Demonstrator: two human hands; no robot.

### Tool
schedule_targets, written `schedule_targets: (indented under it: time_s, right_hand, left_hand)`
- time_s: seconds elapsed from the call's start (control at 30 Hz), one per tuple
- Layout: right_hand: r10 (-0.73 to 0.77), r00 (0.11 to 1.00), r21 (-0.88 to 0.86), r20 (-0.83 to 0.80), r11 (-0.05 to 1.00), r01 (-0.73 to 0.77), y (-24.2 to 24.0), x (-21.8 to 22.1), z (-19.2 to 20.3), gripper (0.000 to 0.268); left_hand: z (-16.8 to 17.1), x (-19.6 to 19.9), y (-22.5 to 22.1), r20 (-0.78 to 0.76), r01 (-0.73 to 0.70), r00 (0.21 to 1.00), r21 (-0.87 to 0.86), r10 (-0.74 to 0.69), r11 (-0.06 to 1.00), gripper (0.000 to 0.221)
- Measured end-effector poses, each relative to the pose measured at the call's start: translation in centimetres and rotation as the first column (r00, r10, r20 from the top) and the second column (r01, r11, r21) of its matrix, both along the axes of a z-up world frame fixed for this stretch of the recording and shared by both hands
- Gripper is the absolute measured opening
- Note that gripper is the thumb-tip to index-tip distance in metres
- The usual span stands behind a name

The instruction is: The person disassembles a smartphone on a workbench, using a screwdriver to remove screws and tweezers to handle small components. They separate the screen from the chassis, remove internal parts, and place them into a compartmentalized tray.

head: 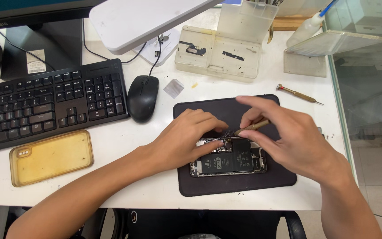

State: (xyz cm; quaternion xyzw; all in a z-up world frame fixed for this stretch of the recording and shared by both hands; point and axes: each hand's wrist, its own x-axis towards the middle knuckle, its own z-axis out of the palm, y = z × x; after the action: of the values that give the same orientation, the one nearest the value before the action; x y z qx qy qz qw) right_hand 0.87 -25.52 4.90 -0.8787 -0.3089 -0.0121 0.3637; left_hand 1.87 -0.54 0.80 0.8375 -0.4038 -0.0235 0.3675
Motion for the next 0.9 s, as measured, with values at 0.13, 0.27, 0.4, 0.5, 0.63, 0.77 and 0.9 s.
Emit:
schedule_targets:
  time_s: [0.13,0.27,0.4,0.5,0.63,0.77,0.9]
  right_hand:
    - [-0.034,0.999,0.101,-0.011,0.994,0.035,-0.5,-0.2,0.6,0.062]
    - [-0.045,0.999,0.121,-0.022,0.991,0.047,-0.6,-0.1,0.8,0.062]
    - [-0.053,0.998,0.138,-0.038,0.989,0.058,-0.7,-0.1,0.9,0.062]
    - [-0.113,0.993,0.13,0.018,0.985,0.11,-1.1,-0.3,1.3,0.061]
    - [-0.315,0.942,0.183,0.115,0.939,0.292,-2.0,-0.3,1.9,0.059]
    - [-0.292,0.948,0.326,0.126,0.915,0.239,-2.1,-0.1,1.7,0.056]
    - [-0.304,0.936,0.244,0.178,0.935,0.258,-1.8,0.1,1.6,0.058]
  left_hand:
    - [0.2,0.8,-1.1,-0.08,0.003,0.997,-0.067,-0.009,0.998,0.026]
    - [0.4,0.8,-1.7,-0.08,-0.012,0.997,-0.066,0.007,0.998,0.015]
    - [0.3,1.0,-1.9,-0.033,-0.005,0.999,-0.086,0.003,0.996,0.012]
    - [-0.1,1.7,-1.8,0.13,-0.015,0.991,-0.058,0.022,0.998,0.011]
    - [-0.5,6.4,-1.7,0.513,-0.13,0.85,-0.006,0.114,0.992,0.011]
    - [-1.4,14.0,-3.8,0.647,-0.308,0.719,-0.031,0.254,0.951,0.009]
    - [-2.5,17.8,-5.3,0.761,-0.429,0.607,0.073,0.227,0.9,0.006]
